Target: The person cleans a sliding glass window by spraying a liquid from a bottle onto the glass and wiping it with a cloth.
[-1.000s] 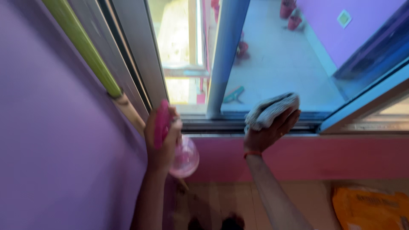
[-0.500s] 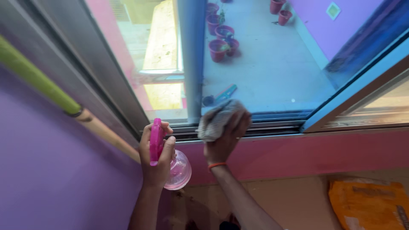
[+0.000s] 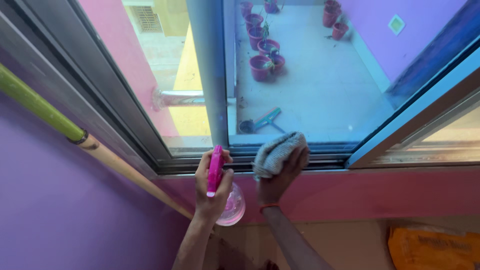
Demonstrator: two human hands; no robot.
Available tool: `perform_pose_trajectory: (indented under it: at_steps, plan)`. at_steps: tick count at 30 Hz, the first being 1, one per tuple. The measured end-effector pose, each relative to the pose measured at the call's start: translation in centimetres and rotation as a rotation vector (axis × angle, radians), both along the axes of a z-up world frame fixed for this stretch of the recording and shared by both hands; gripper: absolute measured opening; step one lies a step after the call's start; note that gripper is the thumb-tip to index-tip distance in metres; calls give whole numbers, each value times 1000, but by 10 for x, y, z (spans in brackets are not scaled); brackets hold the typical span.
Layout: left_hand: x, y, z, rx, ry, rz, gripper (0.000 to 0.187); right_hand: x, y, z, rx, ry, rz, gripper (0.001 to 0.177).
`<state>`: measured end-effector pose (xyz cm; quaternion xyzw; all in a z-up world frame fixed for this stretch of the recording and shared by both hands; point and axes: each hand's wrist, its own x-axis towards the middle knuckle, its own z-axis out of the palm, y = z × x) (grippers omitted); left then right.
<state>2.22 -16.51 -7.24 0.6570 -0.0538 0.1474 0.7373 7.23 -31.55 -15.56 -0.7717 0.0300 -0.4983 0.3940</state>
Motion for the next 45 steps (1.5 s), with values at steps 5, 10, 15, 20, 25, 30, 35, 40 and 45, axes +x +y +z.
perform_pose_trajectory:
  at_steps: [5, 10, 15, 20, 25, 30, 35, 40, 45]
  plan:
    - [0, -10, -2, 103, -139, 60, 41, 11, -80, 18, -42, -73, -87, 80]
    - [0, -31, -3, 98, -53, 85, 41, 9, -106, 11, -27, -61, -105, 72]
    - [3, -52, 2, 78, -59, 39, 39, 12, -107, 31, 65, -44, -95, 77]
    - [13, -73, 8, 28, -71, 11, 39, 25, -123, 77, 12, -197, -70, 77]
    - [18, -94, 7, -12, -80, -18, 39, 11, -129, 59, -94, -121, -117, 86]
    - [19, -115, 9, -40, -41, -34, 37, 6, -137, 33, -59, -5, -70, 81]
    - [18, -125, 13, -136, -20, -38, 39, 20, -146, 75, -93, -149, -20, 73]
    - [14, -127, 13, -170, -19, 14, 39, 28, -153, 86, -146, -202, 0, 65]
    - [4, -117, 4, -217, -9, 102, 38, 26, -151, 25, -561, -88, 37, 53]
